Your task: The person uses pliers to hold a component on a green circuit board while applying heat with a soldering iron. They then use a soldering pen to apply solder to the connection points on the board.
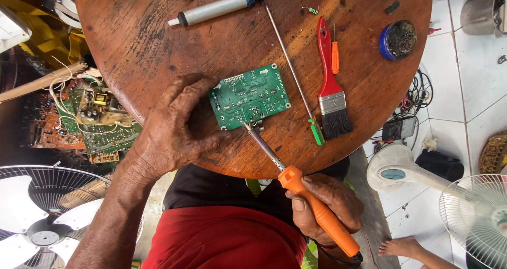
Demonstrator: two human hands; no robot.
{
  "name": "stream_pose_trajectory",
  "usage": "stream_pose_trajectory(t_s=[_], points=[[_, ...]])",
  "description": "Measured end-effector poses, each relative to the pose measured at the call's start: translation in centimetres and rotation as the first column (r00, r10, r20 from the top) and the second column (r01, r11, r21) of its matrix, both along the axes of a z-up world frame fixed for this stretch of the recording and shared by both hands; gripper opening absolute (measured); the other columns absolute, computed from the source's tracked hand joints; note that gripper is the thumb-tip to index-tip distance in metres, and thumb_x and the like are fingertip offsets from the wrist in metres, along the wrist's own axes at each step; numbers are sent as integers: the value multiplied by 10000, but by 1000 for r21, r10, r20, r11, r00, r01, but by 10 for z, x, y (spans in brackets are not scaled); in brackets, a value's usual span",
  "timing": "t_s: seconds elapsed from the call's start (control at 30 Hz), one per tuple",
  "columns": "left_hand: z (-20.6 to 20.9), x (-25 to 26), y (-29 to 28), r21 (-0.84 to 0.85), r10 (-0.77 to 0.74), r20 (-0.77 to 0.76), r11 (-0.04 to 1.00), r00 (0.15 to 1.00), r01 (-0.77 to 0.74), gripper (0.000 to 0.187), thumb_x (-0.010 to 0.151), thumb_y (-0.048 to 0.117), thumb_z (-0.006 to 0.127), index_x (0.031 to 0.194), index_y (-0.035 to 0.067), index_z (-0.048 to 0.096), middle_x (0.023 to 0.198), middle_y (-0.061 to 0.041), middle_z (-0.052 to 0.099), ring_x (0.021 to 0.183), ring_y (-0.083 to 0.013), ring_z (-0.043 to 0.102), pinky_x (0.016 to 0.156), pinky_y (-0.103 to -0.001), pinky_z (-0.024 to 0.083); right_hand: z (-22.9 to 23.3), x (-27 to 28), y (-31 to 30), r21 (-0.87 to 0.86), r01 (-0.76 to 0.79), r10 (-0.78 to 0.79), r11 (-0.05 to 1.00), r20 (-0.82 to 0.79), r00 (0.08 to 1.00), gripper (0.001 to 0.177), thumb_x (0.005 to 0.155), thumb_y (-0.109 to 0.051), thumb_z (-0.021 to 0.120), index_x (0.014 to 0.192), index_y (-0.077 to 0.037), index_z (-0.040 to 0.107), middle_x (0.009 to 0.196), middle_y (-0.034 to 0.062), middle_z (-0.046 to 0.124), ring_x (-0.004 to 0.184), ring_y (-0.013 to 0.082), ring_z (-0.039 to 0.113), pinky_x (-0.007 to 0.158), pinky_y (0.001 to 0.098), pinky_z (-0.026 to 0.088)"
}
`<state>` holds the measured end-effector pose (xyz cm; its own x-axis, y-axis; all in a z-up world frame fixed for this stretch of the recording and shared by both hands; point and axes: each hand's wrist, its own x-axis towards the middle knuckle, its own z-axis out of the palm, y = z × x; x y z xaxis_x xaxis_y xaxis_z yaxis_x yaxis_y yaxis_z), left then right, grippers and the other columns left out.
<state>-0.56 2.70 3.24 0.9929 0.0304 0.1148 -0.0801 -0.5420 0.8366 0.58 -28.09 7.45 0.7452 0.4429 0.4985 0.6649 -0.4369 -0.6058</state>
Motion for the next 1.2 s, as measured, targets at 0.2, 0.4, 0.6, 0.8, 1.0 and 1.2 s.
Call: stream_pose_trajectory(t_s=[0.2, 0.4, 0.6, 0.8, 1.0, 1.2], points=[[-11, -3, -3, -22, 25, 48, 999, 999, -24, 806, 815, 324, 880, 1436, -17, 496, 1437, -257, 499, 1370, -399, 505, 1182, -478, 411, 10, 7, 1, -59, -57, 56, 997, -20, 998, 268, 926, -235, 676, 1053, -1, 648, 759, 51, 756, 684, 204, 774, 672, 307, 669], [-9, -10, -4, -16, 34, 54, 999, 998, -33, 796, 829, 329, 879, 1461, 52, 482, 1440, -230, 483, 1353, -396, 532, 1153, -497, 449, 9, 2, 10, -31, 1, -1, 1000, -7, 1000, 275, 942, -265, 658, 1021, -2, 653, 730, 47, 742, 647, 193, 763, 651, 315, 668], [-15, -15, -5, 19, 45, 109, 999, 993, -47, 758, 868, 301, 874, 1467, 71, 470, 1429, -234, 473, 1340, -410, 553, 1134, -503, 471, 2, 0, 8, 2, -21, 21, 1000, -17, 1000, 255, 936, -246, 667, 1025, -9, 648, 717, 60, 731, 633, 178, 777, 640, 288, 668], [-12, -12, -5, 32, 33, 115, 999, 993, -36, 734, 878, 297, 862, 1455, 65, 472, 1420, -252, 472, 1330, -423, 549, 1139, -499, 461, -11, -4, 5, 17, 11, -11, 1000, -13, 1000, 274, 947, -291, 671, 1019, -27, 666, 728, 31, 738, 642, 163, 786, 627, 269, 676], [-7, -11, -3, 17, 16, 109, 1000, 994, -18, 712, 899, 287, 836, 1460, 59, 460, 1407, -250, 459, 1319, -418, 550, 1133, -507, 472, -18, -4, 2, 27, 28, -28, 999, 14, 999, 282, 951, -306, 674, 1004, -29, 679, 750, 32, 745, 646, 155, 792, 644, 277, 684], [-9, -10, -5, 8, 21, 91, 1000, 996, -21, 729, 878, 281, 849, 1455, 56, 465, 1416, -257, 457, 1337, -420, 535, 1160, -495, 445, -15, -1, 1, -3, 10, -10, 1000, -2, 1000, 269, 947, -292, 667, 1017, -32, 675, 762, 22, 758, 677, 165, 791, 661, 280, 674]])
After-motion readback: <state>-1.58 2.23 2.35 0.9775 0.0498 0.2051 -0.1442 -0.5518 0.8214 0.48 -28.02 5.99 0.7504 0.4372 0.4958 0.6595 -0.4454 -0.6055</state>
